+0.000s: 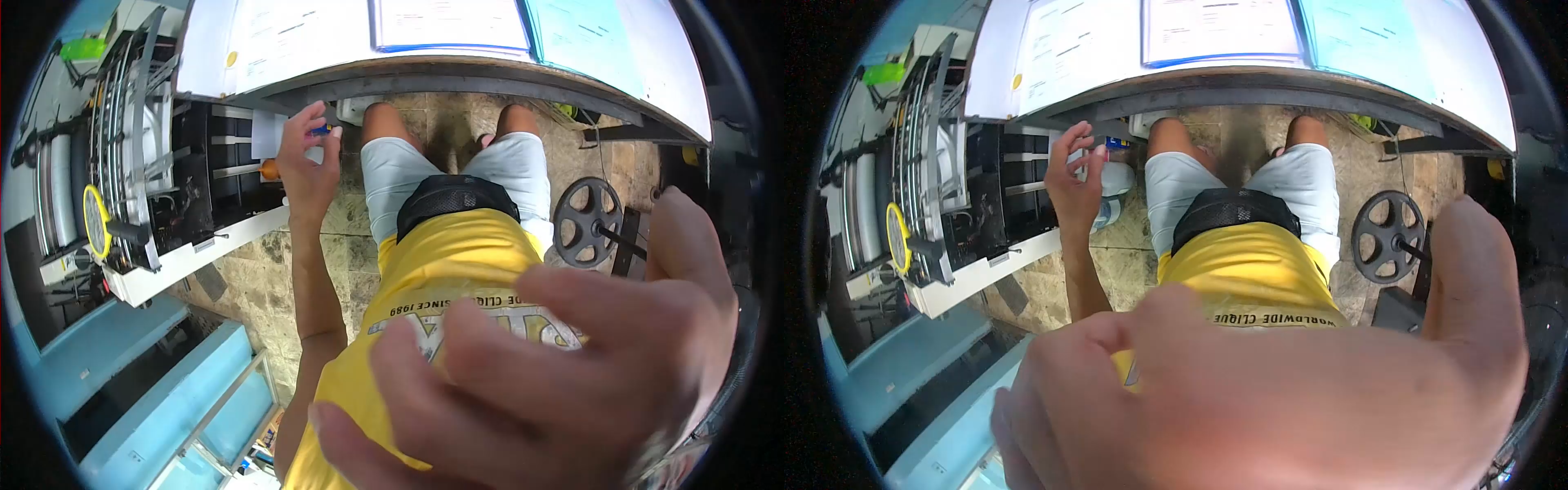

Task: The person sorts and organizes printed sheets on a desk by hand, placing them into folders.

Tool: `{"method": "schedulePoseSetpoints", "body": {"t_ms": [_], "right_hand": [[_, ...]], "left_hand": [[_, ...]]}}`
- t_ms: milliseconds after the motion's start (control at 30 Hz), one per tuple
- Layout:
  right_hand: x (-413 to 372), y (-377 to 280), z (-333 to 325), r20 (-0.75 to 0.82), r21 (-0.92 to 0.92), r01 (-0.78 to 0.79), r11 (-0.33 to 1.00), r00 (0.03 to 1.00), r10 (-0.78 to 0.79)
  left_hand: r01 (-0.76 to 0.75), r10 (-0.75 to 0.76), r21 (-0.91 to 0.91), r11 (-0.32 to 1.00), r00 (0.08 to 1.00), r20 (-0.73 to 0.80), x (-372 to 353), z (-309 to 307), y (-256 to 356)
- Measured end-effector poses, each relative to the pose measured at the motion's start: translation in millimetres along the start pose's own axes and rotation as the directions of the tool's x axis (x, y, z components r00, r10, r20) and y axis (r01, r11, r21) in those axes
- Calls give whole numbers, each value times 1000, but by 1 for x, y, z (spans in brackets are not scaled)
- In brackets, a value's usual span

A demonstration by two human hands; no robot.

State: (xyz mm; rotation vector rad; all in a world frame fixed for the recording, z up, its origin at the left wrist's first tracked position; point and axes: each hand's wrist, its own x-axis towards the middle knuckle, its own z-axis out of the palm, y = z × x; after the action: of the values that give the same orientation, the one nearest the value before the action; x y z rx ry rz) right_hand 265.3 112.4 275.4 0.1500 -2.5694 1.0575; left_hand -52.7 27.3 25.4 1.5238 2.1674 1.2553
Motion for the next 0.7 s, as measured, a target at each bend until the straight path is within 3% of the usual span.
{"method": "schedulePoseSetpoints", "body": {"t_ms": [133, 333, 433, 533, 600, 700], "right_hand": [[-7, -19, 12, 139, -147, 10, 989, 990, 10], [-2, -20, 22, 168, -295, -73, 953, 978, 127], [6, 33, 51, 132, -363, -198, 911, 956, 261], [3, 117, 98, 70, -462, -216, 860, 958, 278], [0, 155, 113, 118, -559, -230, 796, 929, 351], [5, 187, 129, 112, -466, -284, 838, 921, 374]], "left_hand": [[-78, 78, 40, 996, 997, 16, -3, -15, -17], [-181, 178, 119, 976, 983, 37, 36, -42, -31], [-291, 344, 392, 873, 936, -70, 82, -61, -70], [-246, 379, 558, 793, 915, -136, 134, -76, -110], [-196, 264, 604, 773, 964, -25, 158, -76, -133], [-151, 139, 687, 711, 988, 73, 174, -70, -150]]}}
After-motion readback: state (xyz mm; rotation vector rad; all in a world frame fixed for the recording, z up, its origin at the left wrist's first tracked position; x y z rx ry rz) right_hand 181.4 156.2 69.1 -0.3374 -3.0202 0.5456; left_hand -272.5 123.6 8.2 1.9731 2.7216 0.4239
